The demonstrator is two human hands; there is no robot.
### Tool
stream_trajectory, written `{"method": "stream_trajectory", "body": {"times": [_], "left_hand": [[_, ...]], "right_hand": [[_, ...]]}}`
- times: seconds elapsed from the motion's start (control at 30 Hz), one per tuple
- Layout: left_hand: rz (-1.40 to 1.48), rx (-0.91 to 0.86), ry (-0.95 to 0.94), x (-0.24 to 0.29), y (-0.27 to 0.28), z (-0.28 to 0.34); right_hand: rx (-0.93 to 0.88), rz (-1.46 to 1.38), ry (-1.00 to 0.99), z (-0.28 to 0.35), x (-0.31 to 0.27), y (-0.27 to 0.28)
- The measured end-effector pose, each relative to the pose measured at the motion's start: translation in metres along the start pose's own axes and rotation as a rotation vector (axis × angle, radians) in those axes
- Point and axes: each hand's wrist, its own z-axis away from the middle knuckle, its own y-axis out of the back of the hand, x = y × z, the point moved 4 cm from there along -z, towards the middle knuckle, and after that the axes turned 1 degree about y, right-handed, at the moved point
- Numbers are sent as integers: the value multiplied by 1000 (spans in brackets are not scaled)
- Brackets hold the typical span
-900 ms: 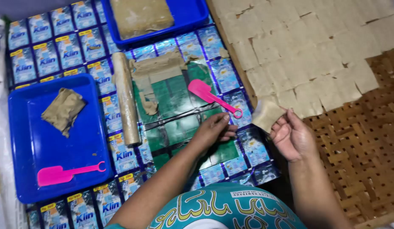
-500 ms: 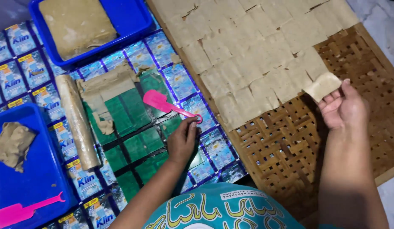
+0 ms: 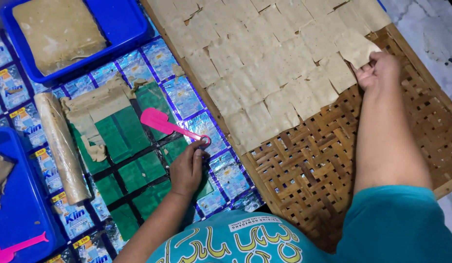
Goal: Flattening and cutting dough to prepare snacks on a workspace made of packaging.
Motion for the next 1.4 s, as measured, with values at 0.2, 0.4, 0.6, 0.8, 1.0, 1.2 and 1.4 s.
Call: {"method": "stream_trajectory", "body": {"times": [0.2,0.4,0.6,0.8,1.0,1.2,1.4], "left_hand": [[0,-8,-8,0,-1,-2],[-30,6,-19,-2,-2,-1],[-15,8,-23,3,0,-1],[-13,18,-26,2,-1,-1],[-14,9,-12,0,-1,-1],[-21,18,-26,0,-1,-1],[-26,25,-35,1,1,-1]], "right_hand": [[10,83,30,-24,5,19],[42,62,19,-22,9,31],[14,138,47,-12,9,34],[-29,171,55,-32,7,38],[20,430,116,-10,-2,34],[-41,442,123,-55,9,41],[82,681,170,7,2,43]]}}
